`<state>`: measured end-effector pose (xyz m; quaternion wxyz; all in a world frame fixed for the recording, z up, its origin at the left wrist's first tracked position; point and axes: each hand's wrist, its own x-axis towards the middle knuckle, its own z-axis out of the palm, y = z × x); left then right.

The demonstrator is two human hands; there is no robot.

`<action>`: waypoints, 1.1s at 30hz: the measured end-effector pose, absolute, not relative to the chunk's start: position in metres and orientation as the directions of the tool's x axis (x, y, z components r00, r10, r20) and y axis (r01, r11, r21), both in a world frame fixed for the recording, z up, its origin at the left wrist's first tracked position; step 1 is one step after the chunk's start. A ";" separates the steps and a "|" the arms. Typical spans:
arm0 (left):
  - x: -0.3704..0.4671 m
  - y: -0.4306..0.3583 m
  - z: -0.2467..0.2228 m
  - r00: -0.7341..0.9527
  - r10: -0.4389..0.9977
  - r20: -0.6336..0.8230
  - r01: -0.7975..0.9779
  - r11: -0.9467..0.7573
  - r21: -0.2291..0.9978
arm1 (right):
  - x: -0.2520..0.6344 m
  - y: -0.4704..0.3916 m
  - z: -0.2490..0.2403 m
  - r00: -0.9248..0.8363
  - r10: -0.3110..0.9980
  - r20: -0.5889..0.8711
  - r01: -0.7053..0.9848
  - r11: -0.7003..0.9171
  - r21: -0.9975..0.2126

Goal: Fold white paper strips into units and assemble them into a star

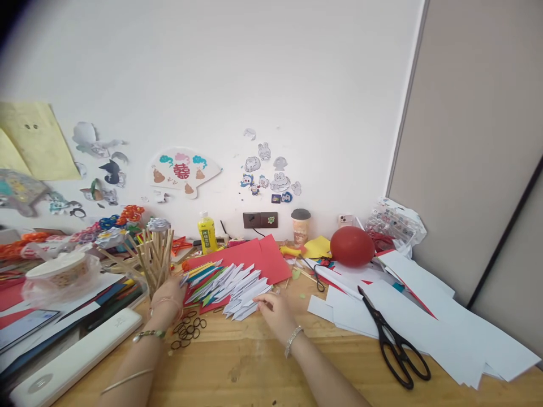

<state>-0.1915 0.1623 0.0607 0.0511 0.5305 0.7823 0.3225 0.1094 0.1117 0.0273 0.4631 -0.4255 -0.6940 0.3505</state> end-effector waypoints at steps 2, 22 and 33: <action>-0.192 0.165 0.054 -0.397 0.888 0.231 0.853 0.263 0.452 | 0.109 0.112 0.026 -0.216 0.909 0.357 0.271 0.407 -0.872; -0.182 0.168 0.048 -0.250 0.937 0.242 0.966 0.224 0.132 | 0.108 0.107 0.033 -0.233 0.901 0.366 0.320 0.427 -0.846; -0.182 0.165 0.044 -0.271 0.944 0.190 0.960 0.252 0.120 | 0.109 0.110 0.027 -0.256 0.897 0.361 0.320 0.431 -0.844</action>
